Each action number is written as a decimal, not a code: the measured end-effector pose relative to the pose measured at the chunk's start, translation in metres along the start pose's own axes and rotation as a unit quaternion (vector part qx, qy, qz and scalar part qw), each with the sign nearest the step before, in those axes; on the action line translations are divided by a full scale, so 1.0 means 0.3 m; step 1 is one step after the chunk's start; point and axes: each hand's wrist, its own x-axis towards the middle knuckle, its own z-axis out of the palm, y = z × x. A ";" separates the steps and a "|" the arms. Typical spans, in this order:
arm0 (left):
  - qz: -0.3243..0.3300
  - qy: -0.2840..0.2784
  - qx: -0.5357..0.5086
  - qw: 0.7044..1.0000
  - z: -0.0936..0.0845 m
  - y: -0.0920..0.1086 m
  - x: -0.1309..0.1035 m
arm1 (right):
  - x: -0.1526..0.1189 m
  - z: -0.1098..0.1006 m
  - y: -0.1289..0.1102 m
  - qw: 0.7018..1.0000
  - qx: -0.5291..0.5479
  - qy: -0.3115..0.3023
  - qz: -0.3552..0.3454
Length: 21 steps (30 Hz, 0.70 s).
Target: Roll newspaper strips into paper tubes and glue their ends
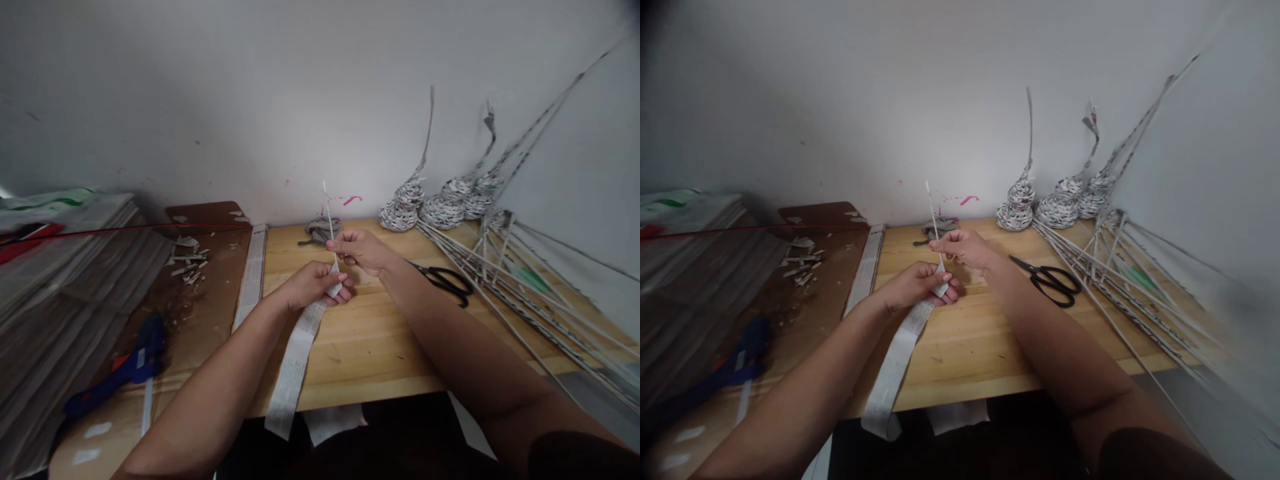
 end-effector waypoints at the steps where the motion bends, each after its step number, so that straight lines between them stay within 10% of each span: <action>1: -0.001 0.000 0.004 1.000 0.000 0.000 0.000 | 0.000 0.001 -0.001 1.000 0.003 0.016 -0.004; 7: -0.021 0.009 0.014 1.000 0.000 0.001 -0.003 | -0.008 -0.008 -0.004 0.997 -0.013 -0.082 0.008; 12: -0.015 0.000 0.023 1.000 0.003 0.001 -0.004 | -0.006 0.000 -0.001 1.000 -0.010 0.011 -0.018; 18: -0.018 0.005 0.033 0.999 -0.001 0.000 -0.002 | -0.007 -0.008 -0.003 0.995 -0.049 -0.085 -0.004; 21: -0.009 0.005 0.035 0.999 -0.001 -0.004 -0.001 | -0.004 -0.002 0.006 0.999 -0.040 -0.027 -0.025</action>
